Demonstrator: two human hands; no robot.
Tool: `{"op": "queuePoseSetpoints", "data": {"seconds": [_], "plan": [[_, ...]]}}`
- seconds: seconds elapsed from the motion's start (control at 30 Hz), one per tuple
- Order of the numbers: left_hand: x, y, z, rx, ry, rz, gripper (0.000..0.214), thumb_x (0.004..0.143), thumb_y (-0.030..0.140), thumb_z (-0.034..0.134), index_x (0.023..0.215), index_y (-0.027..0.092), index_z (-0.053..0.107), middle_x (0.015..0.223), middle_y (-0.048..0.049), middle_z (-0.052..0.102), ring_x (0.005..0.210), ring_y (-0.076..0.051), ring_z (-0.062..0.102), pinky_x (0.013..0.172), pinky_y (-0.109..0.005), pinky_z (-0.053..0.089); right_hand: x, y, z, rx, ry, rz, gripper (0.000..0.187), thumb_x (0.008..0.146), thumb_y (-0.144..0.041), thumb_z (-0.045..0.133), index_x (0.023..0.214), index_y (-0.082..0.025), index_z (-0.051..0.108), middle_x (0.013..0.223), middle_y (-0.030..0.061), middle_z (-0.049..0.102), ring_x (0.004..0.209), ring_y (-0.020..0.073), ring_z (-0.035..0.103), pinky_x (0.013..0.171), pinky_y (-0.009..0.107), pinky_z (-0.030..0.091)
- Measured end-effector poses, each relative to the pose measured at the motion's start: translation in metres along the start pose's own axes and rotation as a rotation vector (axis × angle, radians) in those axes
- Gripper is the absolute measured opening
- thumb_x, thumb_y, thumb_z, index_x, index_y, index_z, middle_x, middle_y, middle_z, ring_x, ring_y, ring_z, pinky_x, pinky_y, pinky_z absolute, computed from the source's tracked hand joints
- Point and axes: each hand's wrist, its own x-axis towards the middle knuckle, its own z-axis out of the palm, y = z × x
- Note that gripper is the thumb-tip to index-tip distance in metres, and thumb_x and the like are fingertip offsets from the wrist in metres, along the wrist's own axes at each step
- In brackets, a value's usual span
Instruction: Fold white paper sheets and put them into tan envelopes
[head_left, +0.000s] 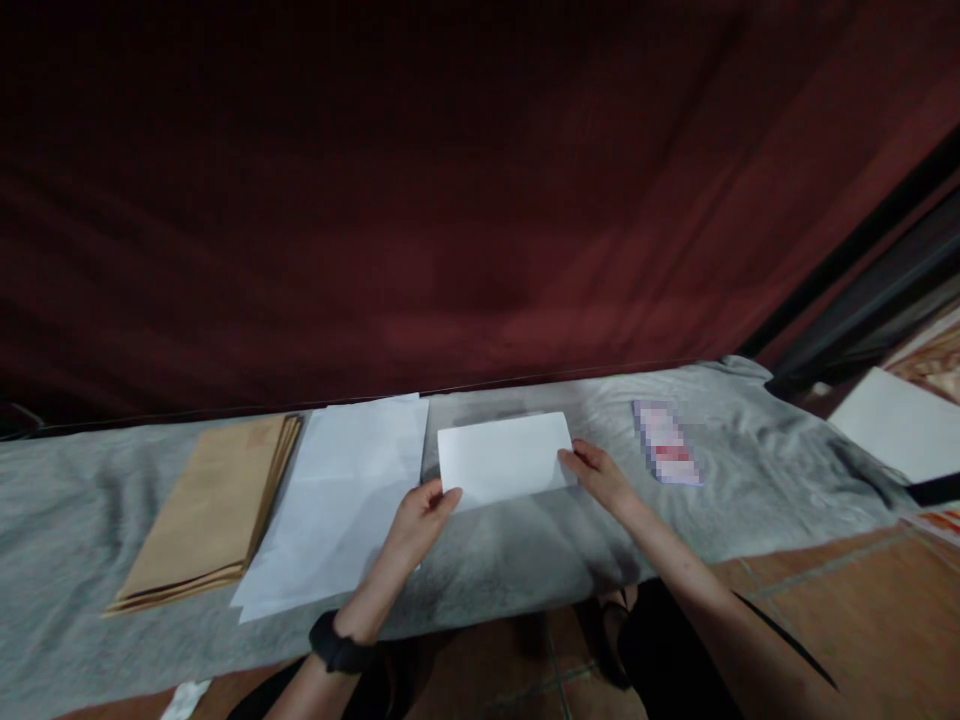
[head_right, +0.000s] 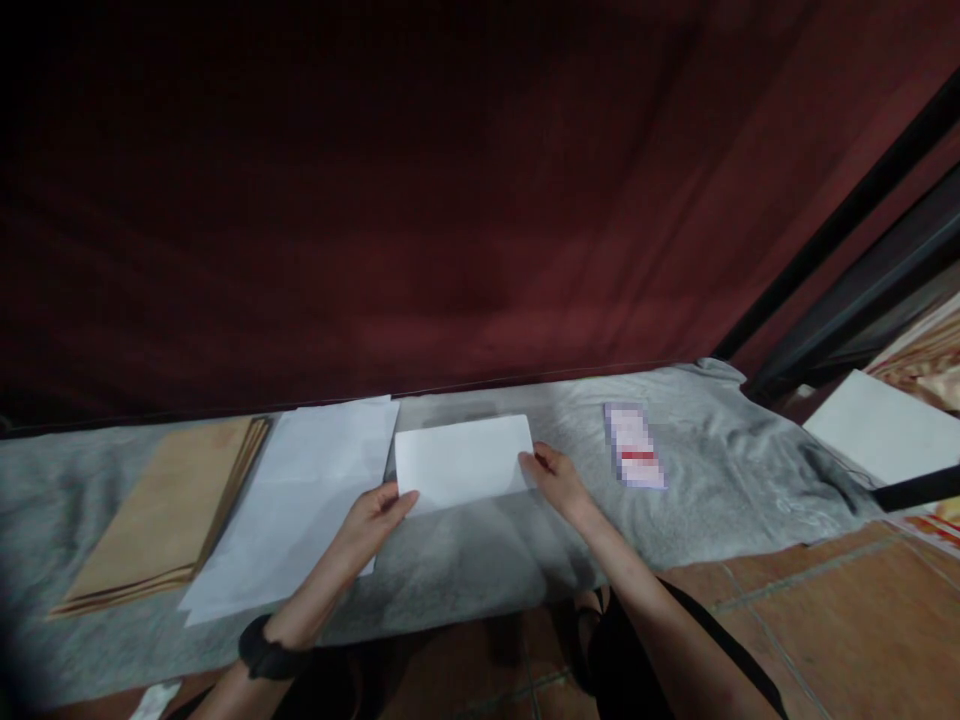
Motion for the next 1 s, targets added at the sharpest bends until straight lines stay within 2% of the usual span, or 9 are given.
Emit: {"op": "queuePoseSetpoints", "data": {"seconds": [0.17,0.33,0.47,0.6,0.67,0.77,0.9,0.97,1.0], "plan": [[0.011,-0.013,0.004,0.104,0.098,-0.014,0.041,0.074,0.054,0.059,0.084,0.016,0.070,0.068,-0.0014,0.065,0.062,-0.017,0.055,0.055,-0.026,0.040,0.008,0.007,0.007,-0.014,0.018,0.012,0.036,0.083,-0.055,0.053,0.079,-0.020,0.061,0.068,-0.0013,0.058,0.066,0.0159,0.053,0.058,0.027,0.038],[0.020,-0.019,0.004,0.213,0.142,0.016,0.030,0.075,0.047,0.054,0.073,0.019,0.064,0.062,0.0000,0.060,0.060,-0.016,0.053,0.054,-0.026,0.039,0.011,0.012,0.012,-0.071,0.039,0.050,0.030,0.078,-0.051,0.055,0.072,-0.021,0.057,0.061,-0.0031,0.054,0.059,0.0150,0.049,0.056,0.028,0.035],[0.016,-0.013,0.005,0.167,0.103,0.000,0.027,0.076,0.043,0.056,0.080,0.019,0.067,0.070,-0.0019,0.067,0.067,-0.018,0.059,0.059,-0.026,0.044,0.012,0.008,0.014,-0.041,0.045,0.100,0.025,0.074,-0.047,0.060,0.071,-0.022,0.059,0.060,-0.0035,0.055,0.060,0.0152,0.050,0.057,0.027,0.037],[0.007,-0.005,0.003,-0.047,0.001,0.012,0.034,0.076,0.044,0.062,0.094,0.016,0.071,0.093,-0.0060,0.075,0.084,-0.021,0.066,0.074,-0.029,0.052,0.010,-0.001,0.007,0.303,-0.054,0.163,0.034,0.073,-0.047,0.068,0.093,-0.019,0.069,0.081,0.0014,0.071,0.074,0.0185,0.062,0.070,0.030,0.048],[0.005,-0.003,0.000,-0.062,-0.003,0.045,0.034,0.078,0.043,0.063,0.097,0.016,0.072,0.099,-0.0065,0.076,0.089,-0.022,0.068,0.079,-0.031,0.053,0.007,-0.005,-0.003,0.370,-0.116,0.140,0.038,0.073,-0.045,0.072,0.101,-0.019,0.071,0.091,0.0032,0.074,0.083,0.0203,0.066,0.079,0.032,0.050],[0.004,-0.006,-0.008,0.099,-0.065,0.114,0.026,0.079,0.033,0.061,0.095,0.019,0.076,0.102,-0.0053,0.077,0.095,-0.023,0.068,0.087,-0.034,0.054,-0.001,-0.009,-0.024,0.276,-0.304,0.121,0.034,0.074,-0.045,0.074,0.097,-0.019,0.075,0.094,0.0046,0.076,0.093,0.0231,0.068,0.089,0.036,0.050],[-0.001,-0.015,-0.018,0.326,-0.343,0.223,0.026,0.077,0.021,0.063,0.097,0.026,0.079,0.124,-0.0046,0.072,0.117,-0.025,0.063,0.101,-0.037,0.048,-0.014,-0.009,-0.045,0.022,-0.561,0.085,0.023,0.074,-0.038,0.074,0.091,-0.022,0.079,0.102,0.0045,0.076,0.102,0.0251,0.068,0.101,0.041,0.046],[-0.004,-0.018,-0.020,0.360,-0.379,0.261,0.030,0.076,0.020,0.064,0.100,0.028,0.079,0.132,-0.0050,0.067,0.124,-0.024,0.059,0.106,-0.037,0.045,-0.018,-0.007,-0.048,-0.086,-0.626,0.043,0.023,0.078,-0.039,0.070,0.093,-0.024,0.079,0.107,0.0038,0.076,0.108,0.0249,0.066,0.107,0.042,0.042],[-0.005,-0.018,-0.019,0.358,-0.370,0.262,0.027,0.077,0.021,0.064,0.099,0.027,0.079,0.131,-0.0055,0.068,0.122,-0.024,0.060,0.105,-0.037,0.045,-0.018,-0.006,-0.047,-0.097,-0.618,0.043,0.025,0.080,-0.040,0.067,0.095,-0.024,0.079,0.107,0.0044,0.075,0.107,0.0248,0.066,0.105,0.041,0.043]]}}
